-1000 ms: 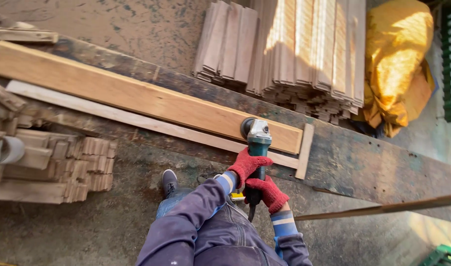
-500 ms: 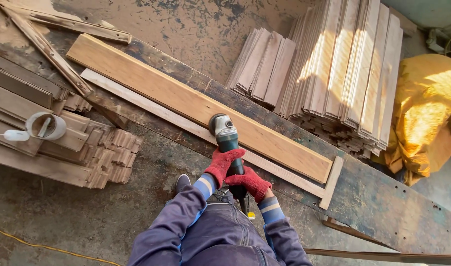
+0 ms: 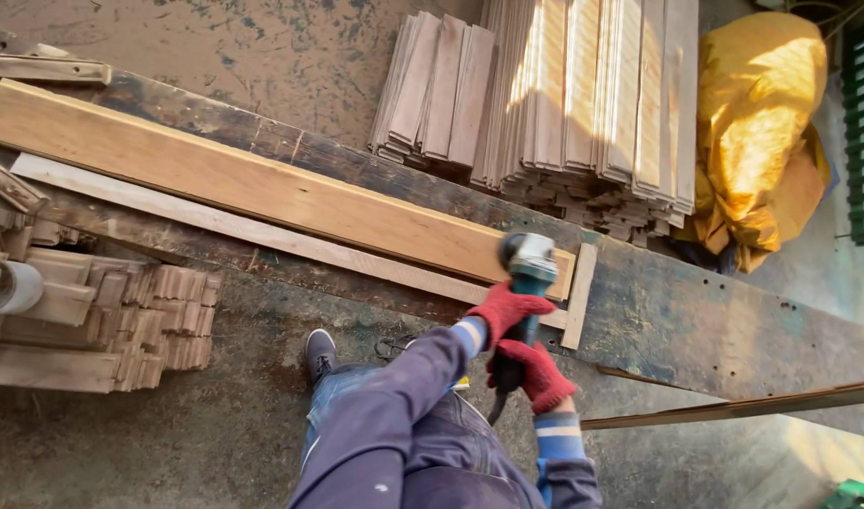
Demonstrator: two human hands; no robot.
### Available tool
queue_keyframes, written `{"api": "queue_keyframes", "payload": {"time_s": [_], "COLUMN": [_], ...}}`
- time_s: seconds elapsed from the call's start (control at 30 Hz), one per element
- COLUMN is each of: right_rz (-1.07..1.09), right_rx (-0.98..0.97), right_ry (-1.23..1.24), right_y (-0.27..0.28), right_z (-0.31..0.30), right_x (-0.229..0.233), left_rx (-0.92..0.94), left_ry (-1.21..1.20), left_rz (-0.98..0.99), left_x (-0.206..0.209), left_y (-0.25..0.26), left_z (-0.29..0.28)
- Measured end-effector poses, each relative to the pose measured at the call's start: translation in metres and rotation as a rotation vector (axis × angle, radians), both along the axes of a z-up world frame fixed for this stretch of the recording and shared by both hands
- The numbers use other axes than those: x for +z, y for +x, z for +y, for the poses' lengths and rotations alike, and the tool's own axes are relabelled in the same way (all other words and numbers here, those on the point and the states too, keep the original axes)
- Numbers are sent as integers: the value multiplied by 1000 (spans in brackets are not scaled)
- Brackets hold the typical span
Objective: Sanding a wooden board using a hand-held angle grinder with a sanding attachment in a woodworking shop.
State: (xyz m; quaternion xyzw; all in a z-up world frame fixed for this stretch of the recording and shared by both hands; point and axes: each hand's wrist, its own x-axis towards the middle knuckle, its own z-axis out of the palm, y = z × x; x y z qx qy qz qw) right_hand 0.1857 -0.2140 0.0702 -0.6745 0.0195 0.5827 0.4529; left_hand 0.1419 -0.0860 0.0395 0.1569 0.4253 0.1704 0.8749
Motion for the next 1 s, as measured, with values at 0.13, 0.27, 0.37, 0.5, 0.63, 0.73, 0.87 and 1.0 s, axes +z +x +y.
{"api": "queue_keyframes", "payload": {"time_s": [0.13,0.27,0.37,0.5,0.63,0.73,0.87,1.0], "right_rz": [76,202,160,-1,-34,-38,-9,-27], "right_rx": [-104,13,58,24,260,452,543,527], "right_ry": [7,80,67,90,70,116,145,130], "right_y": [41,66,56,16,-4,-17,-18,-9], "right_z": [-47,-61,-36,7,52,79,93,76], "right_x": [-39,-54,-32,-14,-17,-15,-27,18], "left_rx": [-129,-594,-542,-190,98,221,305,276], "left_ry": [126,428,425,245,126,101,56,51], "left_rz": [60,226,222,233,153,54,85,120], "left_x": [-5,3,-1,-27,-25,-54,-35,-29], "left_y": [41,54,43,17,-39,-69,-86,-62], "left_z": [-36,-35,-22,1,38,56,57,42]}}
